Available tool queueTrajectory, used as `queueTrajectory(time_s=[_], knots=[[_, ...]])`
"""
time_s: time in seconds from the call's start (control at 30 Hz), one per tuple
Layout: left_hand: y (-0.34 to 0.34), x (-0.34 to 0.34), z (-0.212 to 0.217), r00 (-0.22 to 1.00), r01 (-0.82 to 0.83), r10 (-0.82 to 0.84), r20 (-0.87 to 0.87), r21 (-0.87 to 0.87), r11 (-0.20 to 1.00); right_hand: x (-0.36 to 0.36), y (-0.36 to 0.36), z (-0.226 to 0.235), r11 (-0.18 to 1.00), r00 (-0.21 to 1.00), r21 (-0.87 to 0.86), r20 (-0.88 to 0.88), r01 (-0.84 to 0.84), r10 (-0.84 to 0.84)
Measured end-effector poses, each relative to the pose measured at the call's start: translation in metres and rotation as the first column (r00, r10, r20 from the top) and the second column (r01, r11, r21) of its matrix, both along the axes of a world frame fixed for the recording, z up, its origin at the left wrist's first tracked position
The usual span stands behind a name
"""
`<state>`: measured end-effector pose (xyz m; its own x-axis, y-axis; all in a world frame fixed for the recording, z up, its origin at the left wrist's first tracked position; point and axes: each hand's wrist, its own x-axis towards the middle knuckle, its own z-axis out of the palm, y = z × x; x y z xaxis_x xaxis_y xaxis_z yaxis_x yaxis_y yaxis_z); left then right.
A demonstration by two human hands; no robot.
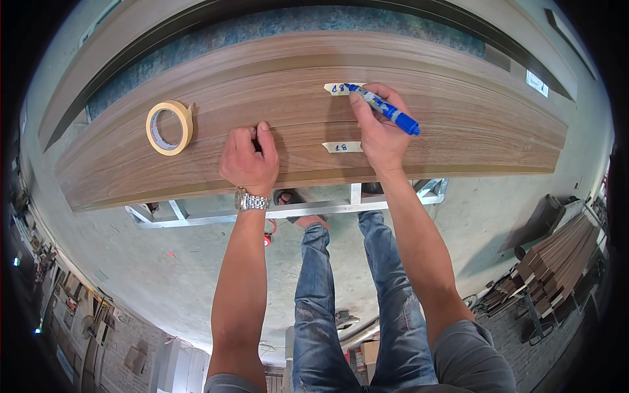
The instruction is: Applying labels to wood panels, marking them with a pen, and organizing them onto a stack on the production floor.
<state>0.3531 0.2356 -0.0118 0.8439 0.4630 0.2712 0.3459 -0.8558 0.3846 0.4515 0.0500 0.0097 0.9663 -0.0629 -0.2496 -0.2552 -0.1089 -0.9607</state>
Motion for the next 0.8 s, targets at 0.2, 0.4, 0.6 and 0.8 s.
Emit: queueTrajectory(time_s=[0.2, 0.4, 0.6, 0.8], knots=[[0.001, 0.001, 0.000, 1.000, 0.000, 0.000, 0.010, -0.004, 1.000, -0.003, -0.014, 0.000, 0.997, 0.998, 0.054, -0.025, 0.063, -0.061], [0.000, 0.001, 0.000, 1.000, 0.001, -0.001, -0.001, -0.012, 1.000, -0.001, -0.010, 0.000, 0.998, 0.997, 0.031, -0.056, 0.045, -0.043], [-0.001, 0.000, 0.003, 0.999, -0.003, 0.001, -0.051, -0.041, 0.999, -0.002, -0.010, 0.002, 0.999, 0.999, 0.036, -0.031, 0.015, -0.013], [-0.002, 0.000, 0.003, 0.998, -0.014, 0.011, -0.058, -0.041, 0.999, -0.002, -0.012, -0.003, 0.997, 0.998, 0.036, -0.022, 0.066, -0.065]])
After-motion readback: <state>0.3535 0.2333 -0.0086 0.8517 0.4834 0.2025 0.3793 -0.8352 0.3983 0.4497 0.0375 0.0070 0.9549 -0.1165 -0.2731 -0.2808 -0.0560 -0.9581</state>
